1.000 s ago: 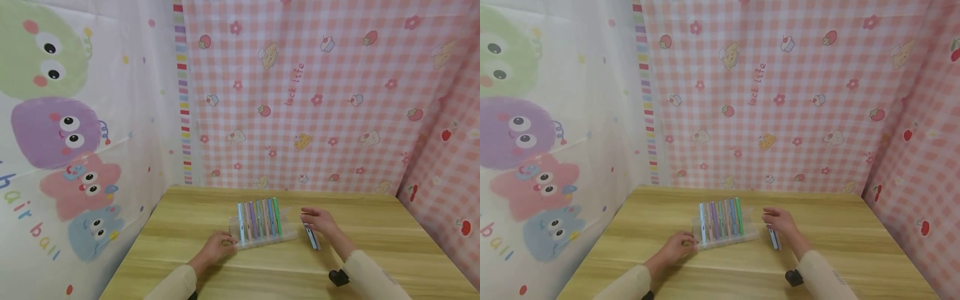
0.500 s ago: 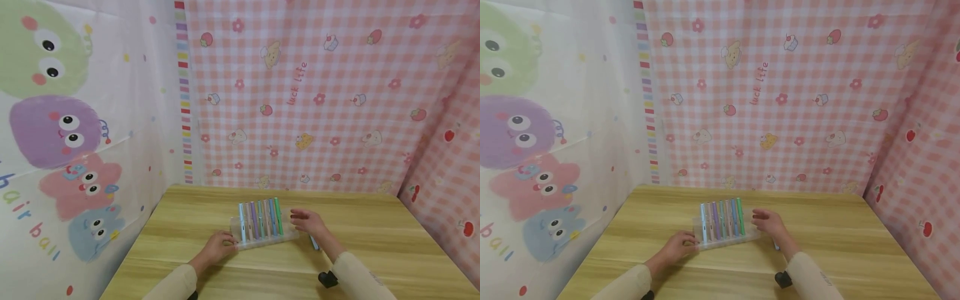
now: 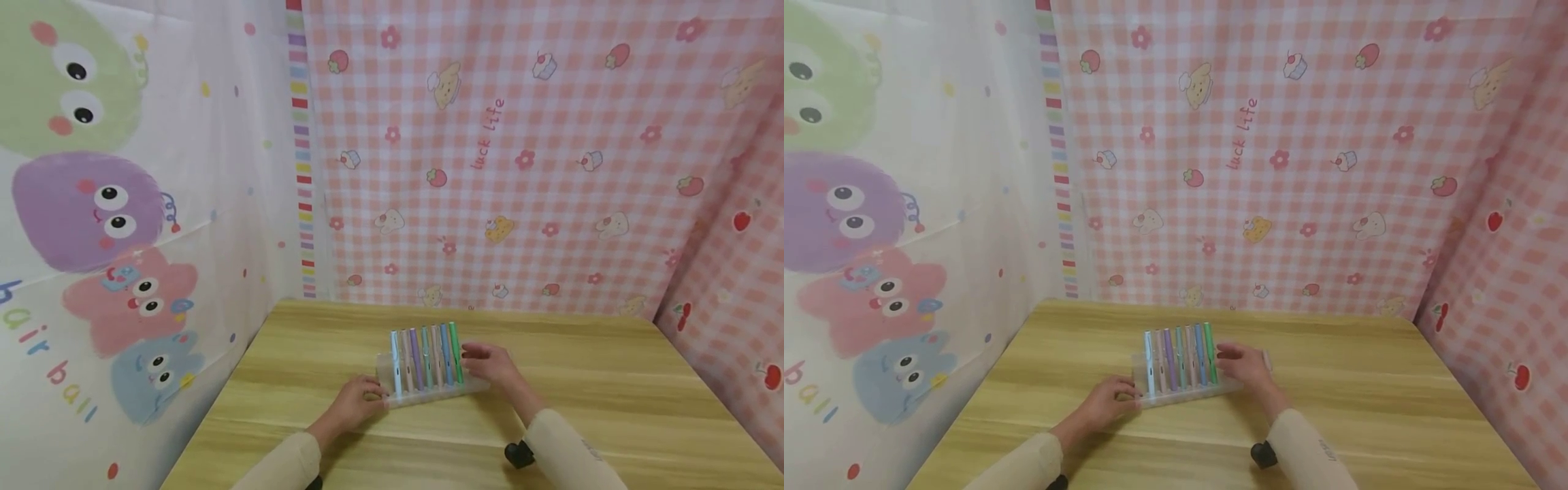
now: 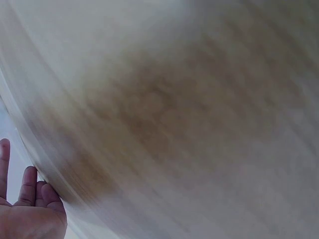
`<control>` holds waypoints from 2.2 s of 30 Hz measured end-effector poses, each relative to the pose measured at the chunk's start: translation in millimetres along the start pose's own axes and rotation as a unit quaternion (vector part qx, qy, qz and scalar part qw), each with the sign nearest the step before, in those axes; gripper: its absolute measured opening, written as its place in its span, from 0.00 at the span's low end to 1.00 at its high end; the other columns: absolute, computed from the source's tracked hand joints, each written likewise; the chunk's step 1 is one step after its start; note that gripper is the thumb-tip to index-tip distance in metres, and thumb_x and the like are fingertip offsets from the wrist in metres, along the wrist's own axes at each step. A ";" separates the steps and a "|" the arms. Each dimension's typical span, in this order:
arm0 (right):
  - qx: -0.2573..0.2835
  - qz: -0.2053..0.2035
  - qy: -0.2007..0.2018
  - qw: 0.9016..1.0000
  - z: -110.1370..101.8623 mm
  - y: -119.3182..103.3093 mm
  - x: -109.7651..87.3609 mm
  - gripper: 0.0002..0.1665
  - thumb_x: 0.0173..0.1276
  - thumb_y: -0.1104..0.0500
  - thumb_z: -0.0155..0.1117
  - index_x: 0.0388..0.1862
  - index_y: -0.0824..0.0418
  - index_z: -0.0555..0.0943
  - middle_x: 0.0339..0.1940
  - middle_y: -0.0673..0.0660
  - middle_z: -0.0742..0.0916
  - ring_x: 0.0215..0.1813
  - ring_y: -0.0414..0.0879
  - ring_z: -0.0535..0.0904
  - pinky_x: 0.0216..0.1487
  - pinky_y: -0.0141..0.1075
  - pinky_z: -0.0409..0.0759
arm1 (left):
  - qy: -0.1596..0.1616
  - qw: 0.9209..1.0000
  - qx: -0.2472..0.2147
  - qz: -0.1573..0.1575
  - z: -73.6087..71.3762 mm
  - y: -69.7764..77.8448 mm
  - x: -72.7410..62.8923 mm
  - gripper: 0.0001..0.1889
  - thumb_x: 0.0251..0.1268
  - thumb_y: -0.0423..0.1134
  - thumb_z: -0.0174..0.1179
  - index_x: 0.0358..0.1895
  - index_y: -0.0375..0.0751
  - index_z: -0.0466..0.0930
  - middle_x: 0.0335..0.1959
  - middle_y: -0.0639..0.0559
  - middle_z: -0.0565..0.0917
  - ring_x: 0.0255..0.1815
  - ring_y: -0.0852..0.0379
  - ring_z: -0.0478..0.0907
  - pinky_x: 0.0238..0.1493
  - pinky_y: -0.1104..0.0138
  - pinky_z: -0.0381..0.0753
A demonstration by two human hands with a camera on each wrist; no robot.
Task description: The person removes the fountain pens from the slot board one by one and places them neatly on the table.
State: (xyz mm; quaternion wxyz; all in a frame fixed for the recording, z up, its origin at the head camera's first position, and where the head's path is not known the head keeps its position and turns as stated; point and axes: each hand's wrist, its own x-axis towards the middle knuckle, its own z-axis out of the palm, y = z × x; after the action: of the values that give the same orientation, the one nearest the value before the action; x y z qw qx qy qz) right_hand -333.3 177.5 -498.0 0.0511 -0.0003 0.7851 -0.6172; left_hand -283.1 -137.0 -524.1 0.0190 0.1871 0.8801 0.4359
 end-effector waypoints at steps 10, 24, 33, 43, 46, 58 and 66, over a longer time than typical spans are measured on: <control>-0.019 -0.008 0.012 1.000 6.9 -0.3 4.0 0.24 0.63 0.67 0.70 0.58 0.72 0.78 0.49 0.64 0.85 0.48 0.52 0.82 0.48 0.43 0.84 | 0.011 1.000 0.006 0.007 0.4 1.0 1.5 0.07 0.59 0.35 0.69 0.38 0.36 0.87 0.56 0.30 0.77 0.58 0.29 0.71 0.61 0.33 0.63; -0.041 -0.026 0.026 0.998 13.9 3.0 3.2 0.20 0.62 0.69 0.70 0.53 0.74 0.80 0.42 0.61 0.87 0.43 0.51 0.84 0.44 0.41 0.85 | 0.016 1.000 0.003 0.021 2.5 -2.8 -3.3 0.07 0.58 0.37 0.70 0.37 0.37 0.87 0.55 0.31 0.78 0.56 0.29 0.72 0.59 0.33 0.66; -0.010 -0.032 0.056 0.998 12.6 4.8 4.1 0.21 0.66 0.67 0.67 0.58 0.71 0.78 0.47 0.61 0.86 0.47 0.51 0.84 0.47 0.41 0.85 | 0.012 0.999 -0.001 0.030 3.1 -0.9 -3.0 0.08 0.59 0.36 0.69 0.38 0.36 0.86 0.54 0.31 0.78 0.56 0.29 0.72 0.59 0.33 0.65; 0.068 -0.047 0.062 0.995 1.0 -11.5 -1.9 0.24 0.70 0.67 0.63 0.63 0.72 0.73 0.49 0.63 0.83 0.47 0.49 0.84 0.50 0.43 0.84 | 0.009 1.000 -0.019 0.006 4.4 -5.0 -0.6 0.07 0.58 0.36 0.70 0.38 0.37 0.86 0.56 0.32 0.77 0.58 0.29 0.70 0.60 0.32 0.64; 0.074 -0.044 0.052 0.995 -7.6 -14.4 -4.7 0.27 0.71 0.66 0.62 0.67 0.71 0.70 0.51 0.64 0.81 0.47 0.49 0.84 0.51 0.43 0.84 | 0.007 1.000 -0.018 0.000 4.4 -5.9 -1.1 0.07 0.59 0.36 0.70 0.38 0.38 0.87 0.56 0.33 0.77 0.58 0.30 0.71 0.60 0.33 0.65; 0.026 -0.020 0.058 0.998 -53.0 -9.0 -7.3 0.35 0.72 0.63 0.62 0.74 0.69 0.62 0.57 0.70 0.80 0.47 0.49 0.84 0.49 0.42 0.84 | 0.016 1.000 -0.015 0.015 3.3 -3.3 0.5 0.08 0.57 0.36 0.70 0.37 0.37 0.87 0.54 0.32 0.78 0.57 0.31 0.72 0.60 0.33 0.65; 0.032 -0.006 0.057 0.998 -81.4 0.9 -6.1 0.38 0.71 0.64 0.63 0.74 0.72 0.60 0.56 0.73 0.79 0.48 0.53 0.85 0.50 0.42 0.84 | 0.016 1.000 -0.013 0.006 2.6 -2.6 2.4 0.08 0.58 0.36 0.70 0.39 0.37 0.87 0.54 0.33 0.78 0.56 0.31 0.72 0.60 0.34 0.65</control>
State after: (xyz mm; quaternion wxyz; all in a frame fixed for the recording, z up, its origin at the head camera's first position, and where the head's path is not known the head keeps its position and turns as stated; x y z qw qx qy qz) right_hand -333.7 257.1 -479.5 0.0027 0.0314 0.7666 -0.6414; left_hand -285.6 -135.6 -527.4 0.0044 0.1852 0.8735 0.4502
